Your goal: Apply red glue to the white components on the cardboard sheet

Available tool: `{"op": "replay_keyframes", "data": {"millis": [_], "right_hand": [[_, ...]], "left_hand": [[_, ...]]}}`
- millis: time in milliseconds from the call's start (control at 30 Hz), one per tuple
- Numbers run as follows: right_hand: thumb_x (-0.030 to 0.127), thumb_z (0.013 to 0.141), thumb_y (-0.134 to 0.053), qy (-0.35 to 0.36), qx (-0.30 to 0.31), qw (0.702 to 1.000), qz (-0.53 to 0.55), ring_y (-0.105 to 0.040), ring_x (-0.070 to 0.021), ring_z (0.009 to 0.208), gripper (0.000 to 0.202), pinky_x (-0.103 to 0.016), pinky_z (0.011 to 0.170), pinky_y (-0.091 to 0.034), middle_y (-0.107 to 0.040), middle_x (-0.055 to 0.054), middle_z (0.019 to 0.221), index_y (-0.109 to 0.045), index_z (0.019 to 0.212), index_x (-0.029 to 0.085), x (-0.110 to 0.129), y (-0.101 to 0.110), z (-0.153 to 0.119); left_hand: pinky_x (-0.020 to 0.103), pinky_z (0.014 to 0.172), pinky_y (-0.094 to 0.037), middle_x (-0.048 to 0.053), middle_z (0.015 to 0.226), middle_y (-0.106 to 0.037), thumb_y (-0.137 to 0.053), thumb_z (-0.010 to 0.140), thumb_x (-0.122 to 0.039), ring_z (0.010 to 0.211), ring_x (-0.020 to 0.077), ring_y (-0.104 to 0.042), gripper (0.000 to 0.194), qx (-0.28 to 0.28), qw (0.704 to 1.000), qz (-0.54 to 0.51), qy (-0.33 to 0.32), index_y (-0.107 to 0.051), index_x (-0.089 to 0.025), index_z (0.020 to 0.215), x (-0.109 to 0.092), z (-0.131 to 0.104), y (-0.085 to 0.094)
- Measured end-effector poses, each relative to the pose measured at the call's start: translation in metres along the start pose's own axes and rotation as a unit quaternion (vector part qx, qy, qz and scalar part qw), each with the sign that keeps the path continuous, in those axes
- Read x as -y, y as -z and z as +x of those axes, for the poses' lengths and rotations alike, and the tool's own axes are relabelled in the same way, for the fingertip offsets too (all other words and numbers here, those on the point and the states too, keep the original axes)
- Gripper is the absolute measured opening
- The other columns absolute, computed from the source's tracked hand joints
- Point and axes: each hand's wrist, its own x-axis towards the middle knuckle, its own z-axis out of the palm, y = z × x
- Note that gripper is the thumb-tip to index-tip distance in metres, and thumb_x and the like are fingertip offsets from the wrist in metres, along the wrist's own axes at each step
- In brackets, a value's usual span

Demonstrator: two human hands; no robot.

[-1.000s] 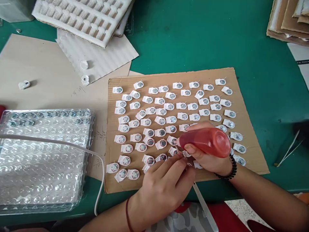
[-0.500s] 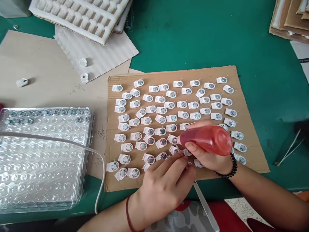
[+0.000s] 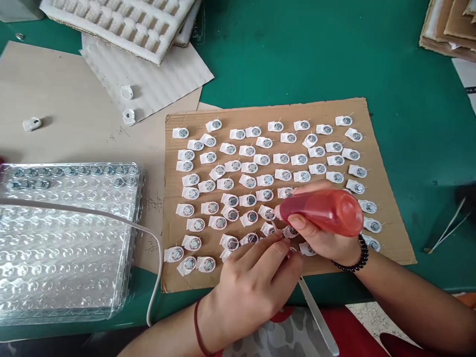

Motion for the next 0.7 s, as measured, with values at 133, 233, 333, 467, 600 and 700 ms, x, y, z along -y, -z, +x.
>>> {"op": "replay_keyframes", "data": {"millis": [133, 233, 333, 467, 600, 700], "right_hand": [[0.027, 0.074, -0.068, -0.02, 0.01, 0.999, 0.045, -0.062, -0.015, 0.068, 0.016, -0.03, 0.063, -0.054, -0.061, 0.0, 0.077, -0.054, 0.081, 0.025, -0.001, -0.0007, 0.0003], [0.024, 0.073, -0.068, -0.043, 0.021, 0.996, 0.071, -0.064, -0.0168, 0.067, 0.017, -0.032, 0.064, -0.055, -0.063, 0.0, 0.077, -0.054, 0.083, 0.026, -0.0015, -0.0011, -0.0015], [0.023, 0.073, -0.068, -0.051, 0.019, 0.996, 0.076, -0.064, -0.0171, 0.068, 0.018, -0.032, 0.063, -0.055, -0.063, 0.001, 0.078, -0.054, 0.084, 0.026, -0.0021, -0.0015, -0.0031], [0.023, 0.071, -0.067, -0.049, 0.005, 0.997, 0.066, -0.063, -0.0147, 0.067, 0.019, -0.029, 0.062, -0.054, -0.062, 0.002, 0.079, -0.055, 0.086, 0.025, -0.0029, -0.0017, -0.0029], [0.021, 0.07, -0.068, -0.036, -0.002, 0.997, 0.066, -0.062, -0.0127, 0.067, 0.022, -0.024, 0.062, -0.054, -0.062, 0.004, 0.076, -0.055, 0.088, 0.024, -0.0031, -0.0018, -0.0013], [0.019, 0.07, -0.067, -0.017, -0.01, 0.998, 0.062, -0.061, -0.0108, 0.068, 0.019, -0.021, 0.063, -0.054, -0.062, 0.004, 0.076, -0.056, 0.085, 0.024, -0.0022, -0.0022, 0.0002]], "left_hand": [[0.022, 0.066, -0.05, 0.001, 0.085, -0.066, -0.048, 0.085, -0.011, 0.084, 0.0126, -0.063, 0.02, -0.003, 1.0, 0.004, -0.002, -0.066, -0.018, 0.089, 0.0003, 0.002, -0.0001], [0.022, 0.066, -0.05, 0.001, 0.084, -0.067, -0.049, 0.085, -0.01, 0.081, 0.0119, -0.062, 0.019, -0.008, 1.0, 0.007, 0.0, -0.066, -0.018, 0.088, 0.0001, 0.0025, -0.0002], [0.022, 0.065, -0.049, 0.0, 0.084, -0.066, -0.05, 0.085, -0.011, 0.081, 0.0117, -0.062, 0.018, -0.013, 1.0, 0.009, 0.003, -0.066, -0.019, 0.088, 0.0, 0.0021, -0.0006], [0.021, 0.067, -0.048, 0.0, 0.084, -0.066, -0.05, 0.084, -0.012, 0.083, 0.0117, -0.062, 0.018, -0.02, 1.0, 0.017, 0.0, -0.066, -0.02, 0.088, 0.0003, 0.0007, -0.0028], [0.022, 0.065, -0.047, -0.001, 0.082, -0.067, -0.054, 0.083, -0.012, 0.083, 0.0121, -0.062, 0.015, -0.031, 0.999, 0.022, 0.006, -0.067, -0.02, 0.086, -0.0002, -0.0004, -0.0039], [0.022, 0.063, -0.047, -0.002, 0.082, -0.067, -0.054, 0.082, -0.012, 0.082, 0.0118, -0.063, 0.016, -0.03, 0.999, 0.023, 0.01, -0.067, -0.021, 0.086, -0.0006, 0.0002, -0.0033]]}}
